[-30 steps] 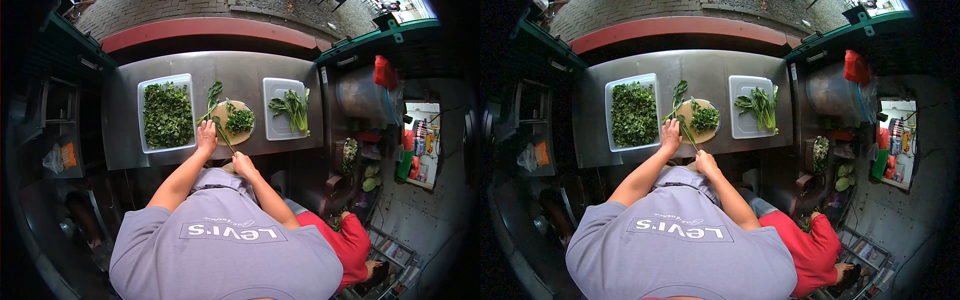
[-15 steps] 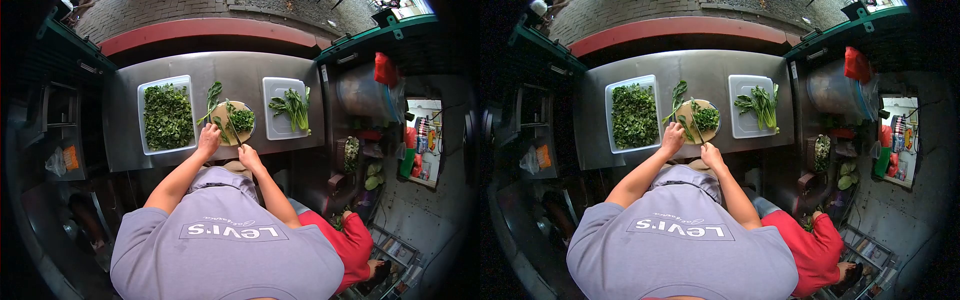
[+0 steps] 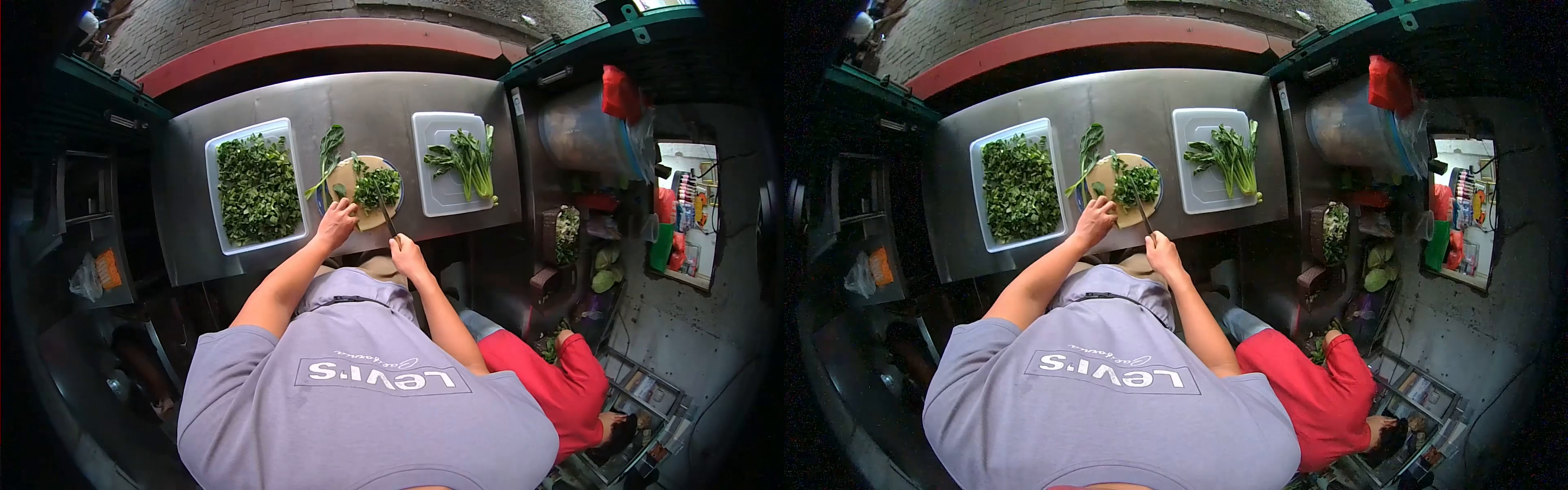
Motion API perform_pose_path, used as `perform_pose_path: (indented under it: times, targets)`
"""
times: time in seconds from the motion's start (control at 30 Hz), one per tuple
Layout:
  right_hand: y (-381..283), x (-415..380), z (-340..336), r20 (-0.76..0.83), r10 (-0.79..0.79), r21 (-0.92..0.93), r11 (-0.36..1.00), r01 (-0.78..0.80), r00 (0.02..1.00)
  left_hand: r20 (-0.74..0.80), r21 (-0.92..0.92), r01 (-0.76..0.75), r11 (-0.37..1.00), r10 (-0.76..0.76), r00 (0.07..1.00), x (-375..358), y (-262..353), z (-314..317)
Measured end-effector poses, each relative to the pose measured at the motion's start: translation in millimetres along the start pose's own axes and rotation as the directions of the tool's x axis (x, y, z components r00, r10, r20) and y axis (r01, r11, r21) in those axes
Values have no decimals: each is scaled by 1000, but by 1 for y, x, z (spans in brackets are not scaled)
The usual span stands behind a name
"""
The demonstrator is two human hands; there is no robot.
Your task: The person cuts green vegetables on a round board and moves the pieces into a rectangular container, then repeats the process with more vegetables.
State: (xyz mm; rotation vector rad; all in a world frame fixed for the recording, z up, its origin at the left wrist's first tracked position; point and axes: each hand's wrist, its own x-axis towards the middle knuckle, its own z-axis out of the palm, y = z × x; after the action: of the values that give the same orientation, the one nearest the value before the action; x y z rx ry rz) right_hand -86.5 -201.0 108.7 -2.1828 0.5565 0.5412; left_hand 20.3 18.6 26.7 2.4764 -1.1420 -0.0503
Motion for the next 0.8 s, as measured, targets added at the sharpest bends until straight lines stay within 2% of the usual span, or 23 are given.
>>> perform_pose_path:
  times: [0.07, 0.2, 0.27, 0.43, 0.5, 0.63, 0.7, 0.73, 0.8]
  targets:
    - [-2, -4, 0, 5, -14, -7, 1000, 14, 1000, -23, 15, -8, 1000, 9, 1000, -1, -1, 1]
    - [2, -11, 5, 23, -33, 27, 999, 32, 999, -102, 52, 119, 991, -114, 988, -5, 2, -4]
    - [8, -13, 8, 35, -46, 31, 998, 45, 998, -269, -33, 172, 984, -175, 947, -4, 6, -15]
    - [13, -23, 8, 21, -59, 51, 997, 58, 998, -358, -39, 241, 970, -239, 903, 2, 22, -47]
    - [14, -25, 6, 23, -42, 43, 998, 41, 999, -432, -119, 288, 950, -310, 847, 6, 29, -55]
    - [18, -29, 5, 31, 18, 30, 999, -19, 999, -379, -148, 343, 928, -374, 847, 5, 35, -53]
    - [18, -33, 6, 21, 9, 39, 999, -10, 1000, -350, -213, 427, 879, -477, 806, 7, 31, -51]
    - [18, -33, 5, 6, 0, 48, 999, -1, 1000, -353, -211, 422, 881, -472, 808, 11, 27, -52]
    - [16, -34, 3, -16, -2, 59, 998, 3, 1000, -424, -257, 516, 817, -575, 700, 22, 17, -57]
